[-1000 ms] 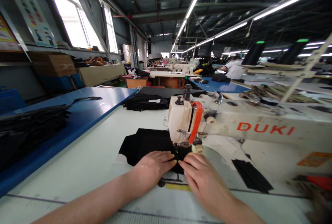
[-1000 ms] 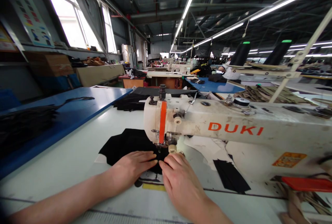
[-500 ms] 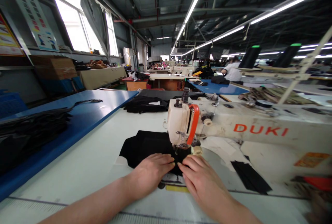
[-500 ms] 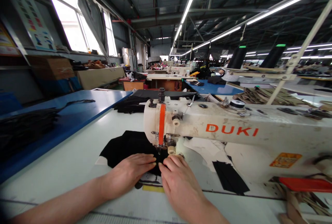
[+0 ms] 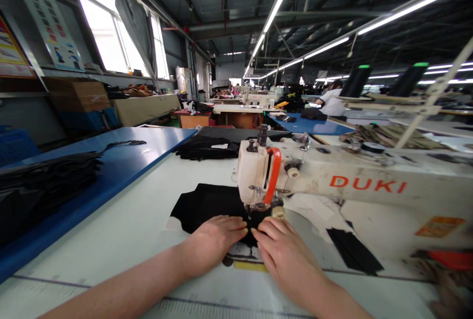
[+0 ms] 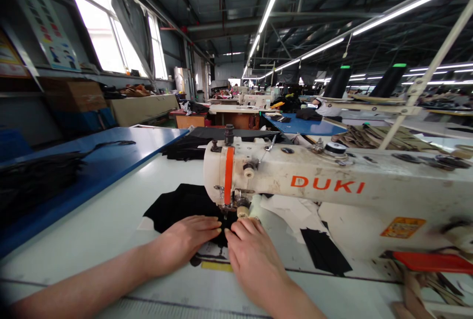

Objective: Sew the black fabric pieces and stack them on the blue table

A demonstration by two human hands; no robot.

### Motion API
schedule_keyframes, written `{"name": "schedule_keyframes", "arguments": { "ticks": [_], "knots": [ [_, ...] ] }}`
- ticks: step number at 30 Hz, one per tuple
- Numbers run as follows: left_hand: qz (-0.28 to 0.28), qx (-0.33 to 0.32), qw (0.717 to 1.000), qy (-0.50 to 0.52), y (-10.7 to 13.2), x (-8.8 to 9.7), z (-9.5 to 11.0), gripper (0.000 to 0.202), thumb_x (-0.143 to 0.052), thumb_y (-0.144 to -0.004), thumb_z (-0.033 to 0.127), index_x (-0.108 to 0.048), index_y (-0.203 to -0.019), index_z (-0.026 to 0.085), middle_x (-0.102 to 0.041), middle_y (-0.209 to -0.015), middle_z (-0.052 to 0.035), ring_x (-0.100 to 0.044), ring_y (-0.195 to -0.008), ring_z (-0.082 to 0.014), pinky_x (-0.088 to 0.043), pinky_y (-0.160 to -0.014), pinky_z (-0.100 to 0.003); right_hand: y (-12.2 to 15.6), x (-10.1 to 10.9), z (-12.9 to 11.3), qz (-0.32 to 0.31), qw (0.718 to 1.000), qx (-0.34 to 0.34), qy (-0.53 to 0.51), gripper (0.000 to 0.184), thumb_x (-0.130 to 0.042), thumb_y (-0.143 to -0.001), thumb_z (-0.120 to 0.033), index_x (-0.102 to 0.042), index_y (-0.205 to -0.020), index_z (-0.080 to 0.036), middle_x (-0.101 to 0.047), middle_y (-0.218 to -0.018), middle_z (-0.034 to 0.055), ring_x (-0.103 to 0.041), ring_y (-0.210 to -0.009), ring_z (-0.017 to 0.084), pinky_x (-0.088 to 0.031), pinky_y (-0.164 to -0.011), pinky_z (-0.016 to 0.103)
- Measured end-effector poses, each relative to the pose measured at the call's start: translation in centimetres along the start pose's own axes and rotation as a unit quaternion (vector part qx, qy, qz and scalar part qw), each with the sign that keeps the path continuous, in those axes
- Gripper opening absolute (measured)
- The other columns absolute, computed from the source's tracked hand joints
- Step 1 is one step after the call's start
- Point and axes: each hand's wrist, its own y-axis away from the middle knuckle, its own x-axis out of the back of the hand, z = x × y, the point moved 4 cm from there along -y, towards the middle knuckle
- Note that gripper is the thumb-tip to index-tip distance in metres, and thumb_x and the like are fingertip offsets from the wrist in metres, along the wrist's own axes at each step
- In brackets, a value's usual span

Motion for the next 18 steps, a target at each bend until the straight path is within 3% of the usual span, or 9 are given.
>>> {"name": "schedule_keyframes", "arguments": {
  "ticks": [18],
  "knots": [
    [-0.013, 0.005, 1.0, -0.017, -0.67, -0.36, -0.94, 0.033, -0.045, -0.092, 0.013, -0.054, -0.124, 0.017, -0.057, -0.127, -0.0088, -0.05, -0.12, -0.0208, -0.041, -0.102, -0.037, -0.18, -0.11, 0.18, 0.026, 0.999, 0.0, 0.046, 0.029, -0.044, -0.088, -0.013, -0.06, -0.112, -0.017, -0.059, -0.101, 0.0092, -0.049, -0.102, 0.024, -0.039, -0.092, 0.044]
  ]
}}
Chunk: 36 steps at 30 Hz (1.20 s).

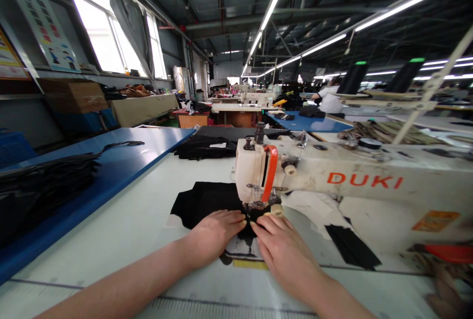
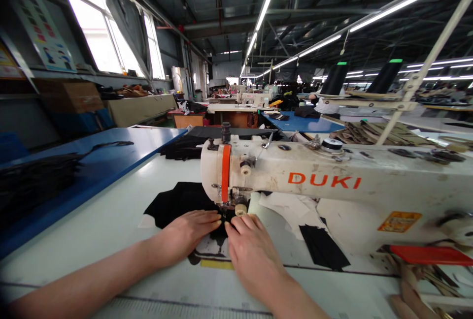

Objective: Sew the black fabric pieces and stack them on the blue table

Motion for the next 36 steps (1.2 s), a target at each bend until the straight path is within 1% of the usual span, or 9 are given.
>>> {"name": "schedule_keyframes", "arguments": {
  "ticks": [4, 8, 15, 21, 28, 33, 36],
  "knots": [
    [0.006, -0.003, 1.0, -0.001, -0.4, -0.1, -0.4, 0.035, -0.044, -0.09, 0.011, -0.055, -0.122, 0.017, -0.058, -0.126, -0.0093, -0.051, -0.12, -0.0204, -0.041, -0.101, -0.036, 0.1, -0.4, 0.3, -0.001, 1.0, -0.008, -0.004, 0.031, -0.044, -0.088, -0.014, -0.059, -0.115, -0.018, -0.059, -0.104, 0.0088, -0.049, -0.102, 0.024, -0.039, -0.092, 0.043],
    [0.018, -0.008, 1.0, -0.002, -0.6, -0.1, -0.8, 0.032, -0.045, -0.09, 0.013, -0.057, -0.12, 0.017, -0.06, -0.123, -0.009, -0.053, -0.117, -0.0201, -0.042, -0.1, -0.035, 0.2, -0.5, 0.4, -0.003, 1.0, -0.015, -0.005, 0.032, -0.043, -0.088, -0.013, -0.058, -0.117, -0.018, -0.059, -0.105, 0.0083, -0.049, -0.103, 0.023, -0.038, -0.093, 0.043],
    [0.007, 0.004, 1.0, 0.012, -0.9, 0.2, -0.7, 0.03, -0.044, -0.092, 0.016, -0.059, -0.119, 0.015, -0.059, -0.125, -0.0094, -0.052, -0.118, -0.0196, -0.04, -0.102, -0.034, 0.1, -0.5, 0.3, 0.001, 1.0, -0.017, 0.003, 0.032, -0.044, -0.089, -0.015, -0.057, -0.117, -0.019, -0.059, -0.107, 0.0079, -0.049, -0.104, 0.023, -0.039, -0.093, 0.043],
    [0.019, -0.005, 1.0, 0.014, -0.9, 0.1, -1.0, 0.031, -0.045, -0.091, 0.017, -0.058, -0.119, 0.016, -0.06, -0.123, -0.0098, -0.054, -0.116, -0.0203, -0.041, -0.101, -0.035, 0.0, -0.2, 0.3, 0.016, 1.0, -0.016, 0.009, 0.032, -0.044, -0.088, -0.016, -0.059, -0.116, -0.019, -0.06, -0.107, 0.0078, -0.052, -0.102, 0.022, -0.041, -0.091, 0.042],
    [0.012, -0.001, 1.0, 0.004, -1.1, 0.1, -1.0, 0.031, -0.044, -0.092, 0.017, -0.058, -0.12, 0.015, -0.059, -0.124, -0.0097, -0.053, -0.117, -0.0203, -0.041, -0.101, -0.034, 0.0, -0.7, 0.5, -0.002, 1.0, -0.02, 0.018, 0.033, -0.043, -0.089, -0.017, -0.058, -0.119, -0.017, -0.059, -0.112, 0.009, -0.05, -0.105, 0.024, -0.039, -0.094, 0.044],
    [0.018, 0.003, 1.0, 0.009, -1.1, 0.1, -1.1, 0.031, -0.043, -0.092, 0.017, -0.058, -0.119, 0.017, -0.059, -0.124, -0.0089, -0.054, -0.117, -0.02, -0.041, -0.101, -0.035, 0.1, -0.5, 0.3, 0.017, 1.0, -0.016, 0.021, 0.032, -0.044, -0.088, -0.016, -0.058, -0.117, -0.018, -0.06, -0.109, 0.0089, -0.051, -0.104, 0.023, -0.04, -0.092, 0.043],
    [0.022, -0.005, 1.0, 0.013, -1.0, 0.1, -1.1, 0.031, -0.043, -0.092, 0.016, -0.058, -0.119, 0.017, -0.06, -0.123, -0.0092, -0.054, -0.117, -0.0198, -0.041, -0.101, -0.035, 0.1, -0.4, 0.3, 0.014, 1.0, -0.015, 0.023, 0.032, -0.044, -0.088, -0.016, -0.059, -0.116, -0.018, -0.06, -0.108, 0.0091, -0.051, -0.103, 0.023, -0.04, -0.092, 0.043]
  ]
}}
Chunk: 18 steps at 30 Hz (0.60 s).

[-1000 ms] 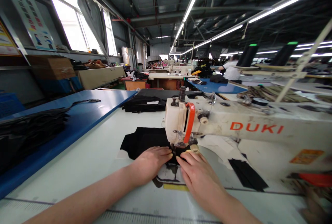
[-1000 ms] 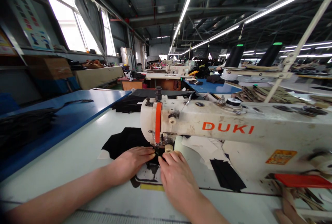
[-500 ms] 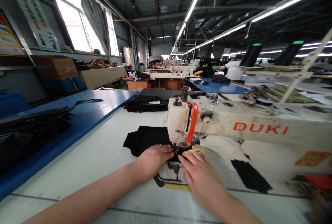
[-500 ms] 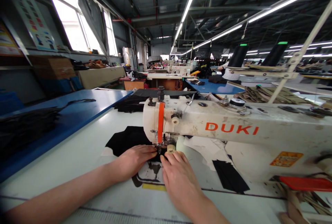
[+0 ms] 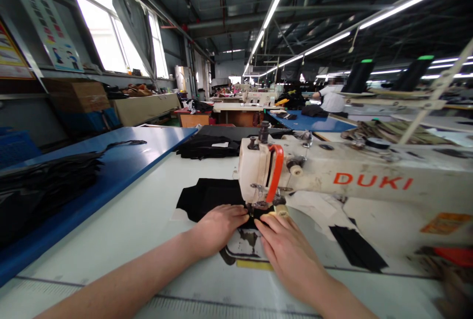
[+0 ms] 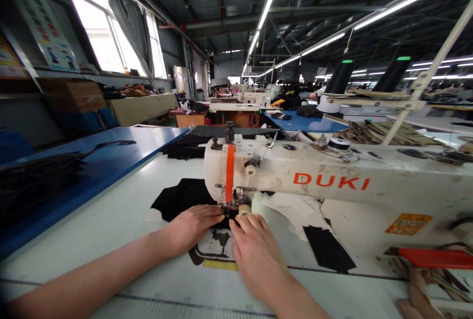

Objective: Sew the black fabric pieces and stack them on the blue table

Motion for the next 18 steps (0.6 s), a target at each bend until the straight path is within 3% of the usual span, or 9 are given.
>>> {"name": "schedule_keyframes", "arguments": {
  "ticks": [12, 15, 18],
  "knots": [
    [-0.006, 0.014, 1.0, -0.009, -0.3, 0.0, 0.1, 0.03, -0.045, -0.092, 0.016, -0.057, -0.119, 0.016, -0.059, -0.125, -0.0091, -0.052, -0.119, -0.0206, -0.041, -0.101, -0.036, 0.0, 0.0, 0.0, -0.014, 1.0, -0.007, -0.025, 0.032, -0.041, -0.089, -0.014, -0.058, -0.116, -0.017, -0.059, -0.11, 0.0088, -0.049, -0.104, 0.024, -0.039, -0.093, 0.045],
    [-0.019, 0.023, 0.999, -0.022, 1.4, 0.5, 0.8, 0.03, -0.045, -0.092, 0.014, -0.058, -0.119, 0.016, -0.059, -0.125, -0.0087, -0.052, -0.119, -0.0206, -0.042, -0.101, -0.035, 0.2, 0.8, 0.3, 0.02, 0.997, 0.008, -0.068, 0.028, -0.041, -0.087, -0.01, -0.063, -0.101, -0.019, -0.062, -0.096, 0.0058, -0.052, -0.096, 0.022, -0.041, -0.089, 0.042],
    [-0.042, 0.04, 0.997, -0.043, 4.7, 1.5, 2.4, 0.035, -0.041, -0.093, 0.012, -0.053, -0.125, 0.018, -0.056, -0.129, -0.0072, -0.051, -0.121, -0.02, -0.042, -0.101, -0.034, 0.8, 1.5, 1.4, 0.08, 0.991, 0.02, -0.102, 0.023, -0.04, -0.086, -0.012, -0.062, -0.088, -0.019, -0.061, -0.085, 0.005, -0.054, -0.087, 0.021, -0.042, -0.081, 0.039]
  ]
}}
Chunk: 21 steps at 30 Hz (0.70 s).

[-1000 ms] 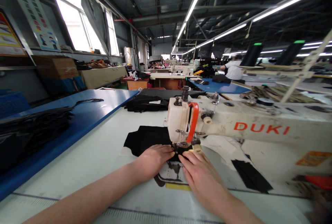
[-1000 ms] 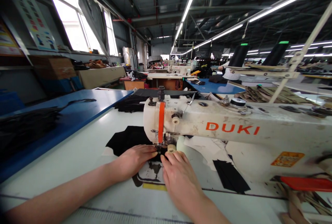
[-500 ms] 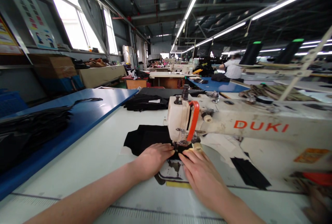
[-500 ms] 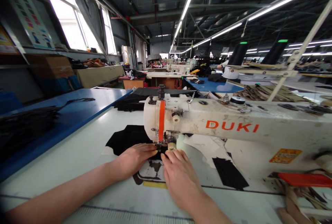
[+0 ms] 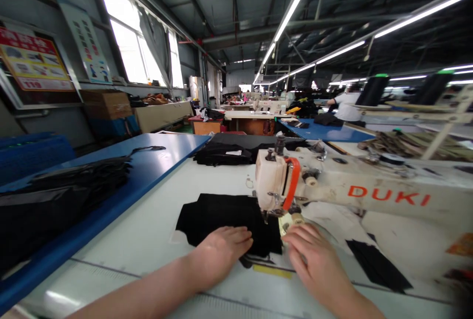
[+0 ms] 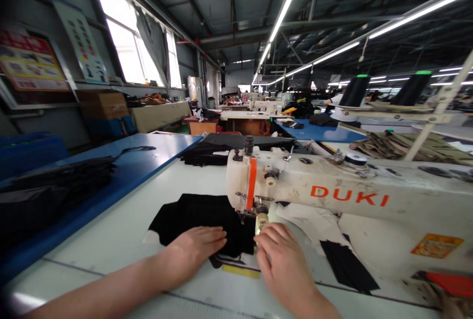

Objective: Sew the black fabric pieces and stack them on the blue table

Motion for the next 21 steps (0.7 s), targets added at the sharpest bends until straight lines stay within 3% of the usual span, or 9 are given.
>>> {"name": "schedule_keyframes", "arguments": {
  "ticks": [5, 9, 12, 14, 16, 18, 21],
  "knots": [
    [-0.032, 0.033, 0.999, -0.01, 4.8, 1.2, 2.2, 0.051, -0.038, -0.089, 0.008, -0.034, -0.139, 0.02, -0.041, -0.143, -0.0056, -0.04, -0.13, -0.0199, -0.036, -0.106, -0.038, 0.6, 0.0, 1.7, 0.052, 0.999, -0.003, 0.002, 0.017, -0.042, -0.087, -0.018, -0.058, -0.084, -0.021, -0.061, -0.084, 0.0054, -0.054, -0.085, 0.023, -0.042, -0.078, 0.04],
    [-0.02, 0.156, 0.988, -0.008, 5.7, 1.9, 1.1, 0.055, -0.04, -0.084, 0.007, -0.039, -0.137, 0.02, -0.04, -0.143, -0.0063, -0.039, -0.13, -0.022, -0.035, -0.106, -0.04, 0.6, -0.2, 1.5, 0.038, 0.999, 0.0, 0.01, 0.018, -0.042, -0.087, -0.022, -0.058, -0.08, -0.02, -0.061, -0.08, 0.0048, -0.055, -0.082, 0.023, -0.042, -0.075, 0.039],
    [-0.041, 0.147, 0.988, 0.032, 6.2, 2.4, -0.7, 0.054, -0.045, -0.078, 0.007, -0.049, -0.131, 0.021, -0.05, -0.136, -0.0045, -0.047, -0.124, -0.0219, -0.037, -0.105, -0.037, 0.6, -0.2, 1.3, 0.037, 0.999, -0.003, 0.021, 0.018, -0.041, -0.087, -0.022, -0.058, -0.079, -0.02, -0.061, -0.079, 0.0048, -0.055, -0.081, 0.022, -0.043, -0.075, 0.038],
    [-0.009, 0.193, 0.979, 0.066, 7.0, 3.7, -3.3, 0.054, -0.046, -0.075, 0.005, -0.055, -0.125, 0.024, -0.056, -0.129, -0.0015, -0.054, -0.116, -0.0206, -0.039, -0.102, -0.032, 0.7, -0.3, 1.3, 0.037, 0.999, -0.002, 0.023, 0.018, -0.042, -0.087, -0.022, -0.058, -0.08, -0.02, -0.06, -0.079, 0.0048, -0.055, -0.08, 0.022, -0.043, -0.074, 0.038],
    [0.057, 0.288, 0.952, 0.081, 8.3, 6.0, -7.1, 0.047, -0.045, -0.076, 0.006, -0.063, -0.115, 0.025, -0.064, -0.118, 0.0003, -0.061, -0.106, -0.02, -0.044, -0.097, -0.03, 0.7, -0.4, 1.4, 0.036, 0.999, 0.002, 0.02, 0.017, -0.042, -0.087, -0.022, -0.058, -0.08, -0.021, -0.06, -0.079, 0.0047, -0.055, -0.08, 0.022, -0.044, -0.073, 0.037],
    [0.118, 0.373, 0.917, 0.07, 9.6, 9.0, -11.2, 0.036, -0.043, -0.081, 0.009, -0.068, -0.102, 0.023, -0.071, -0.101, 0.0, -0.066, -0.093, -0.0207, -0.05, -0.085, -0.028, 0.8, -0.6, 1.5, 0.037, 0.999, 0.005, 0.017, 0.017, -0.043, -0.087, -0.023, -0.058, -0.08, -0.021, -0.06, -0.079, 0.0046, -0.056, -0.08, 0.022, -0.044, -0.072, 0.036],
    [0.2, 0.443, 0.873, 0.038, 9.5, 14.4, -16.7, 0.026, -0.043, -0.085, 0.011, -0.068, -0.092, 0.013, -0.071, -0.084, -0.0048, -0.066, -0.082, -0.0243, -0.053, -0.075, -0.034, 0.7, -0.7, 1.5, 0.037, 0.999, 0.01, 0.019, 0.017, -0.043, -0.087, -0.022, -0.058, -0.081, -0.021, -0.061, -0.08, 0.0044, -0.057, -0.08, 0.021, -0.045, -0.071, 0.035]
  ]
}}
